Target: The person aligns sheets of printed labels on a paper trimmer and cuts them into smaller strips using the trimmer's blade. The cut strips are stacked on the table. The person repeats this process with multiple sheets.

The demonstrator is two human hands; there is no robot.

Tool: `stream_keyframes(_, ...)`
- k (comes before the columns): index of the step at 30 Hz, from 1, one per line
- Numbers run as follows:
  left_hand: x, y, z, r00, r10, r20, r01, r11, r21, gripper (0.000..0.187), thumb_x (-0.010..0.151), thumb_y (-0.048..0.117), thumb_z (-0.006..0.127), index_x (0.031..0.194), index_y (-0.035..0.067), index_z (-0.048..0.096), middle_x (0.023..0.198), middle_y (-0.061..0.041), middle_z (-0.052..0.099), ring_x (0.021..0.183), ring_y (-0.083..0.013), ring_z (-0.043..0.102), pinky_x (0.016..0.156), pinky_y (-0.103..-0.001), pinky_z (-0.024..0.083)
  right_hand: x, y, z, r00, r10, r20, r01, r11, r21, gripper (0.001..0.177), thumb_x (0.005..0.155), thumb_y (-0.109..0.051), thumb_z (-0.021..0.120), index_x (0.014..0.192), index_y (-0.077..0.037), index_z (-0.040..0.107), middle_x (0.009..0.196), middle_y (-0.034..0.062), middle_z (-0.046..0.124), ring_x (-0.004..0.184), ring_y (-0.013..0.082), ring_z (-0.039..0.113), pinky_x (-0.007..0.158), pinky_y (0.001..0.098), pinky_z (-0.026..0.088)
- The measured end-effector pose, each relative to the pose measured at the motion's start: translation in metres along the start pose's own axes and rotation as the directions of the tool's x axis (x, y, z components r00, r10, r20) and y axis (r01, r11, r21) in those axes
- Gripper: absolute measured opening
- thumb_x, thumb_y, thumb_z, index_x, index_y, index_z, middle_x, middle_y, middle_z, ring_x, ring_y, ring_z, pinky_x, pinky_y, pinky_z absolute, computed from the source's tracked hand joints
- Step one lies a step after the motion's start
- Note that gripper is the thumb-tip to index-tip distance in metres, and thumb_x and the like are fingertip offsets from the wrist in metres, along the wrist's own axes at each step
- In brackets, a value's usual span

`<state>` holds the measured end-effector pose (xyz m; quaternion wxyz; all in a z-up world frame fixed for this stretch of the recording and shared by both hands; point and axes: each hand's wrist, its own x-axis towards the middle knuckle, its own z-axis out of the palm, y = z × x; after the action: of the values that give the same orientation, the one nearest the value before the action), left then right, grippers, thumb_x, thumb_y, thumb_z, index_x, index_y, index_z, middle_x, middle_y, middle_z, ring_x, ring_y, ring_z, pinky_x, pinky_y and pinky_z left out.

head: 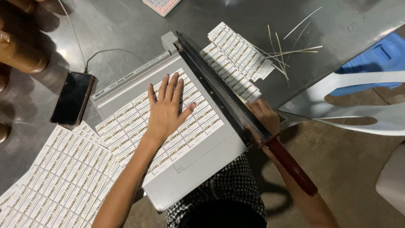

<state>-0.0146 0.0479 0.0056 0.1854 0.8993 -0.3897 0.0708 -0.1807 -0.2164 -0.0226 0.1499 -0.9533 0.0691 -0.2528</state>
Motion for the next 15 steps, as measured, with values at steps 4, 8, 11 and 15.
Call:
stream_keyframes(4,0.0,-0.001,0.002,1.0,0.0,-0.002,0.0,1.0,-0.009,0.08,0.101,0.06,0.049,0.153,-0.001,0.044,0.165,-0.016,0.034,0.155,-0.0342,0.024,0.12,-0.071,0.008,-0.005,-0.001,0.005,0.999,0.048,0.01,-0.048,0.997,-0.06,0.008,0.097,-0.011,0.061,0.093,-0.004,0.063,0.092,0.0092,0.062,0.085,0.0286,0.067,0.072,0.04,0.058)
stream_keyframes(8,-0.002,-0.001,0.001,1.0,0.002,-0.008,-0.002,1.0,-0.025,0.079,0.101,0.059,0.05,0.153,-0.001,0.044,0.165,-0.017,0.035,0.155,-0.0345,0.025,0.12,-0.071,0.009,-0.006,0.007,0.012,0.997,-0.006,0.079,0.015,0.994,-0.111,0.011,0.094,-0.011,0.057,0.099,-0.001,0.056,0.097,0.0137,0.059,0.091,0.0313,0.064,0.072,0.0384,0.058)
stream_keyframes(11,-0.001,0.0,-0.001,1.0,0.007,-0.015,-0.007,1.0,-0.014,0.079,0.1,0.059,0.05,0.152,-0.001,0.045,0.164,-0.017,0.035,0.154,-0.0351,0.025,0.12,-0.071,0.009,0.003,0.021,0.017,0.987,-0.141,0.079,0.15,0.982,-0.119,0.018,0.094,-0.016,0.057,0.102,0.0,0.054,0.099,0.0158,0.058,0.093,0.0319,0.062,0.073,0.0385,0.058)
stream_keyframes(15,-0.001,0.0,-0.001,1.0,0.004,-0.022,-0.005,1.0,-0.024,0.079,0.101,0.058,0.051,0.152,-0.001,0.045,0.164,-0.017,0.035,0.154,-0.0351,0.025,0.12,-0.071,0.009,0.007,0.033,0.008,0.986,-0.131,0.107,0.132,0.991,-0.006,0.021,0.106,-0.02,0.057,0.104,0.0,0.055,0.099,0.0133,0.057,0.094,0.0284,0.061,0.08,0.0388,0.057)
